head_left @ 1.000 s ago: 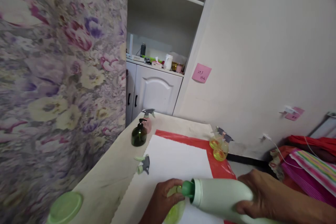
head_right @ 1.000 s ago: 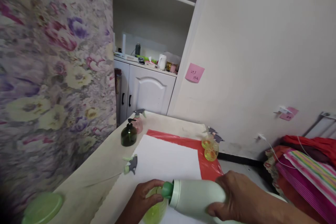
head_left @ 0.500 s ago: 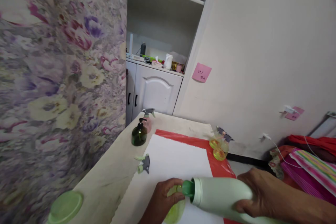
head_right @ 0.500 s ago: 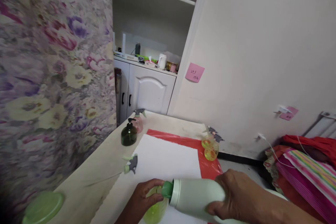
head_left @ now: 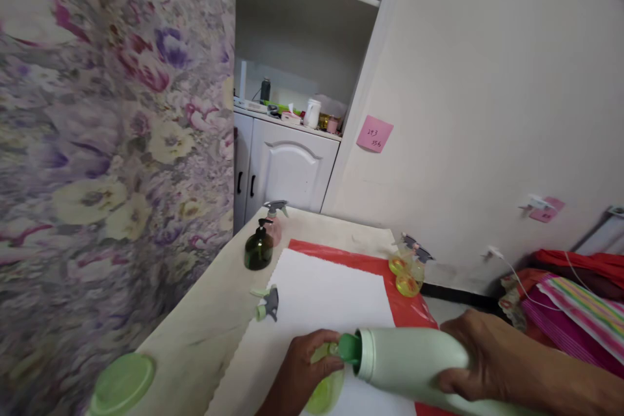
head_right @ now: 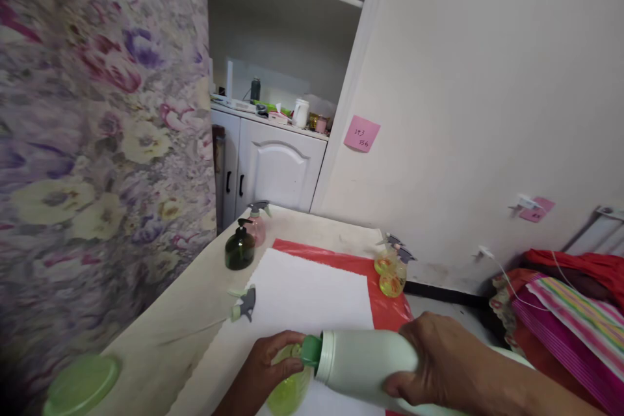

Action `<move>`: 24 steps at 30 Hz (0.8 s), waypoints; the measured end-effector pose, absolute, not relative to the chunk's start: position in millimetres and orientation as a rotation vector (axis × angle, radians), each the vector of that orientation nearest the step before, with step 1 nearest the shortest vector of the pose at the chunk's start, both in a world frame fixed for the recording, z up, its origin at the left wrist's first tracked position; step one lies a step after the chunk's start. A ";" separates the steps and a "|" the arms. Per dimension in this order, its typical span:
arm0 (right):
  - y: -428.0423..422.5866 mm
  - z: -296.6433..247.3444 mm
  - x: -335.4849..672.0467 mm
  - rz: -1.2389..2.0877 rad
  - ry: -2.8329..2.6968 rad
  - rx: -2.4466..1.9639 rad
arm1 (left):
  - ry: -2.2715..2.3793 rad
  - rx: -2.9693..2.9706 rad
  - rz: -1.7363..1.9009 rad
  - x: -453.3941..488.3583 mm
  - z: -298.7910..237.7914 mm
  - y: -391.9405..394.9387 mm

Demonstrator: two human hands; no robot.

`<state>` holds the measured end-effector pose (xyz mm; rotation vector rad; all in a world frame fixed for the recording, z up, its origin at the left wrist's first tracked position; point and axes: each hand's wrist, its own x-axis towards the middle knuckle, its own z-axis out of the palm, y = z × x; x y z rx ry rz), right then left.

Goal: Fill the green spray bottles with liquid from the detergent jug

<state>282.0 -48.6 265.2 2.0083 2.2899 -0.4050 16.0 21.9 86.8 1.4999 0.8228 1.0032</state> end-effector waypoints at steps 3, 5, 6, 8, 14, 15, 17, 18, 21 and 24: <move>-49.0 265.2 281.1 -0.395 2.269 2.027 | 0.809 1.479 1.004 15.9 88.2 21.8; -48.8 265.7 280.0 -0.373 2.257 2.037 | 0.803 1.481 1.000 16.0 89.5 21.9; -48.7 266.0 279.5 -0.365 2.261 2.035 | 0.802 1.487 0.999 16.2 90.2 22.0; -48.7 266.6 278.7 -0.374 2.270 2.016 | 0.806 1.491 1.001 16.5 91.3 22.3; -49.0 270.1 276.5 -0.367 2.256 2.013 | 0.807 1.500 1.006 17.3 90.0 23.2; -48.7 271.8 275.1 -0.369 2.253 2.007 | 0.812 1.500 1.012 17.3 89.2 23.4; -48.2 276.0 271.4 -0.371 2.228 2.009 | 0.815 1.497 1.018 17.1 87.9 23.6; -48.1 278.1 269.5 -0.373 2.212 2.015 | 0.811 1.495 1.017 17.0 87.6 23.5; -48.9 281.7 266.3 -0.389 2.193 2.032 | 0.795 1.486 1.005 16.4 87.7 22.4; -50.7 279.1 268.6 -0.420 2.239 2.065 | 0.800 1.466 1.014 16.0 88.4 21.1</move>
